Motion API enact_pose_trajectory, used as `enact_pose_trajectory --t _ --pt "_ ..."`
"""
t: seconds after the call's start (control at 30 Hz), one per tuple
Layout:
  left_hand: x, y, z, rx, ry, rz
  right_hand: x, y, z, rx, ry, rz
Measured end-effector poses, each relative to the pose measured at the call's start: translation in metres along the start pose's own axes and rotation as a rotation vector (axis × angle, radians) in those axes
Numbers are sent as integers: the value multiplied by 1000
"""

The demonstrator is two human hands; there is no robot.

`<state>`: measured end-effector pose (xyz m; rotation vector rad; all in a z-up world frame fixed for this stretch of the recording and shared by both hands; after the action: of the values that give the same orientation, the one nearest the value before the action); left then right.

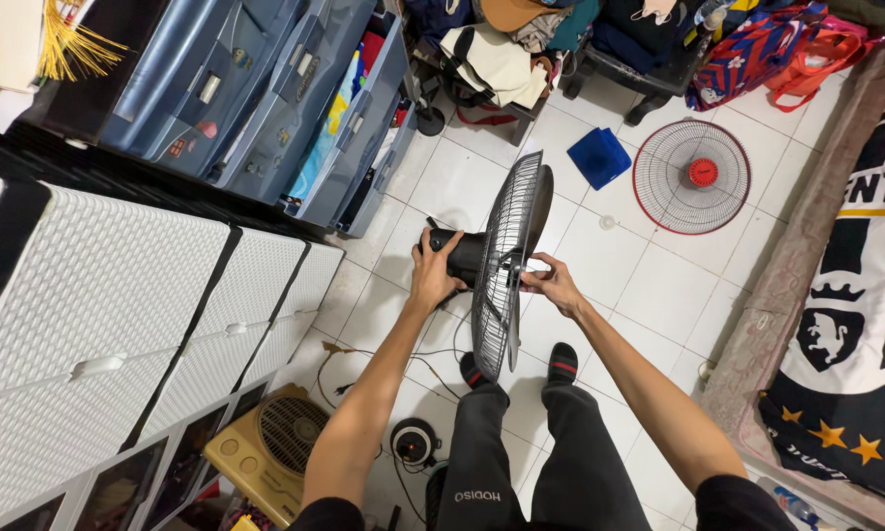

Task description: The person assembles a standing fan by attaching the fan blades to the motor hub, securing them with a nut, and then attaching the front and rear protective grilles. The person uses a screwdriver to tighten the grille screws.

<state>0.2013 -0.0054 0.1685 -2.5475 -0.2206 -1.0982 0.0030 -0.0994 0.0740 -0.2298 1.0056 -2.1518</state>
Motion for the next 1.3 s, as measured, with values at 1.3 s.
enact_pose_trajectory --t 1.3 --pt "-2 7 13 -53 -26 -2 -5 6 2 -50 -80 -28"
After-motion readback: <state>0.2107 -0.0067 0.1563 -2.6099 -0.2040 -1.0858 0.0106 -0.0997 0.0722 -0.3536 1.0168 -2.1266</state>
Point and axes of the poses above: each hand's wrist, its own y-axis towards the middle knuckle, its own x-axis out of the back of the hand, z = x × y, the point moved 8 cm from there along y, towards the middle knuckle, and after that the axes turned 14 degrees about -x, right-handed, at the moved point
